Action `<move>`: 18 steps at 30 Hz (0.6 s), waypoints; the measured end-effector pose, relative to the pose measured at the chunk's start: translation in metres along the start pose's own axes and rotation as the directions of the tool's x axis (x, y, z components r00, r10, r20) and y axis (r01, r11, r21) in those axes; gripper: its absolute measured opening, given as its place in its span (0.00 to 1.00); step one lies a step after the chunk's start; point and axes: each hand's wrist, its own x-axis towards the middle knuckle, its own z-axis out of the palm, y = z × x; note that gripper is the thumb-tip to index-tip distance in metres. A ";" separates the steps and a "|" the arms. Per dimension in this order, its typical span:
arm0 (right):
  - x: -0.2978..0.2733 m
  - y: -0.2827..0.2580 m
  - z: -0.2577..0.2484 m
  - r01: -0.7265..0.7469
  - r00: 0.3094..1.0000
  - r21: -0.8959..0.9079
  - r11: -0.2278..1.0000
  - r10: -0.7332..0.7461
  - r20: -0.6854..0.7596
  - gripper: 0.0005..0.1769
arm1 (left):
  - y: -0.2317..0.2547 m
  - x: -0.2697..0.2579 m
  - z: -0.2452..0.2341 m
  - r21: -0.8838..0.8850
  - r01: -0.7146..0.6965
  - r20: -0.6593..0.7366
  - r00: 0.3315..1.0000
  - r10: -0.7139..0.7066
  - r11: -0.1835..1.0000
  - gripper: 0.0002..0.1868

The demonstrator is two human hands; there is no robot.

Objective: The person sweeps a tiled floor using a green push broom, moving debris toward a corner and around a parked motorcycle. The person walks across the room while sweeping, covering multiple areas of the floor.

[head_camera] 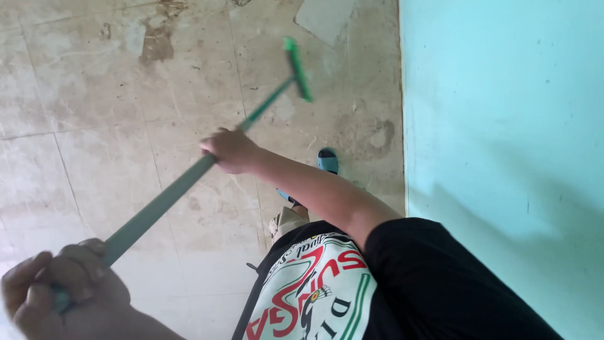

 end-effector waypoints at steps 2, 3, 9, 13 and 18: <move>-0.025 0.045 0.006 -0.057 0.998 -0.028 0.998 0.058 0.007 0.13 | -0.052 -0.001 0.002 -0.089 0.047 -0.068 0.996 -0.054 0.995 0.17; -0.034 0.068 0.007 -0.123 0.992 -0.055 0.991 0.123 -0.006 0.15 | -0.080 0.001 0.002 -0.190 0.084 -0.114 0.988 -0.107 0.978 0.19; -0.084 0.253 0.036 -0.172 0.926 -0.087 0.981 0.131 -0.355 0.12 | -0.147 -0.038 0.139 -0.334 0.274 0.198 0.956 -0.217 0.902 0.16; -0.016 0.205 0.058 -0.036 0.953 -0.116 0.993 -0.001 -0.302 0.09 | -0.094 -0.015 0.108 -0.211 0.256 0.121 0.964 -0.235 0.943 0.19; 0.075 0.089 0.076 0.281 0.945 0.168 0.945 -0.242 -0.220 0.09 | -0.003 -0.012 0.084 0.103 -0.021 0.138 0.990 0.007 0.994 0.22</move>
